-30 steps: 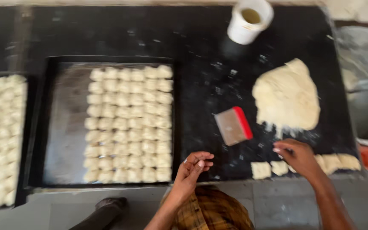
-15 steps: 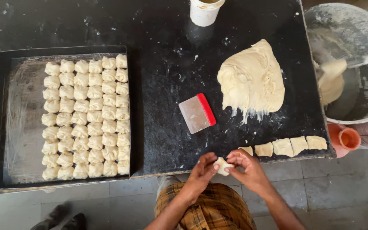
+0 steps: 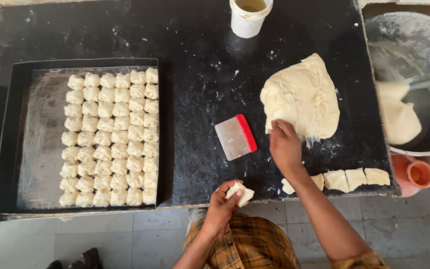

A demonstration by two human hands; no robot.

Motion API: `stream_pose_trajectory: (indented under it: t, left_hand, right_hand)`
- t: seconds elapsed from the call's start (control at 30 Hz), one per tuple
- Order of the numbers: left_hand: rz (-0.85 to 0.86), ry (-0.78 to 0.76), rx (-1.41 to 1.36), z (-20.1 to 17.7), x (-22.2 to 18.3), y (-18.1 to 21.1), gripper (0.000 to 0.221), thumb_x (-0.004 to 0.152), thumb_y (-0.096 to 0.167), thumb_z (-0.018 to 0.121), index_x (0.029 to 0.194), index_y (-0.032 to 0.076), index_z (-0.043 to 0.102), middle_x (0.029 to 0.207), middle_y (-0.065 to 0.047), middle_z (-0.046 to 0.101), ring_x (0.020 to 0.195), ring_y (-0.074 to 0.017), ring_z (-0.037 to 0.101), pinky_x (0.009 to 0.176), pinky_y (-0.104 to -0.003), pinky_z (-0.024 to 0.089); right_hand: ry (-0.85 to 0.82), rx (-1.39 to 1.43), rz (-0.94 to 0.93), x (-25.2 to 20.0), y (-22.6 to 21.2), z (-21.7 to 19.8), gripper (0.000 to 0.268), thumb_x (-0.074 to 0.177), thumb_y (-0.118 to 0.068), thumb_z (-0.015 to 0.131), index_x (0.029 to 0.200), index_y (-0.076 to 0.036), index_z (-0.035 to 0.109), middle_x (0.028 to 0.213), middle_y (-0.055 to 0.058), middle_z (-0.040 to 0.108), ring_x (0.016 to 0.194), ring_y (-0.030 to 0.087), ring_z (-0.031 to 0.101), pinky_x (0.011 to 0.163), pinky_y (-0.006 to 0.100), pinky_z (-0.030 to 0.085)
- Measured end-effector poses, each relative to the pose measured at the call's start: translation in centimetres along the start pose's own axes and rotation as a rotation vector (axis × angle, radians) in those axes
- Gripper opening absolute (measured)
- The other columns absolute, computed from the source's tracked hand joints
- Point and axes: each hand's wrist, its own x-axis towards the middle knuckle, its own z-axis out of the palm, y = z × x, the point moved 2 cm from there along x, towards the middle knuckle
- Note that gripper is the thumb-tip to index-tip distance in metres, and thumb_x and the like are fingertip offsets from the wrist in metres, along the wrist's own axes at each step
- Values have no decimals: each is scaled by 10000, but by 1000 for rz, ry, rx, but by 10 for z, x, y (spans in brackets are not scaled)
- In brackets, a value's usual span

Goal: The person shapes small pieces of dough into balls by hand and places them in rows on metal trays, then later flattens a large portion of dough on a dark countertop using their hands and a bench scraper.

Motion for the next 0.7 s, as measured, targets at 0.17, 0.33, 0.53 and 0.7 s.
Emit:
stream_pose_trajectory:
  t: [0.17,0.33,0.53,0.7]
  left_hand:
    - [60,2,49,-13,-8,24,274,985,129,651,1237,23,643,1071,-73,728,976,-146,700,845,-288,585]
    - [79,12,22,-32,-7,43,278,994,108,628,1259,27,629,1106,-73,721,989,-138,692,866,-280,573]
    - [225,-52,209,-55,-3,69,336,985,17,598,1321,17,610,1147,-48,700,1025,-101,655,854,-256,548]
    - [325,-123,258,-61,7,96,341,1016,-8,588,1356,11,601,1170,-76,694,1055,-115,645,903,-255,526]
  right_hand:
    - [-75,-301,-79,18,-14,36,332,861,-52,646,1159,90,678,1177,200,634,1166,371,604,975,433,535]
    - [-71,-393,-25,-11,-3,64,305,852,-9,598,1134,69,683,1139,198,635,1140,374,616,943,410,549]
    - [-551,578,584,-30,27,15,336,867,21,640,1190,-3,732,1159,177,739,1036,291,688,889,401,566]
    - [-639,1514,910,-72,-37,-61,473,900,-1,647,1368,-55,607,1216,186,742,1090,259,706,938,371,563]
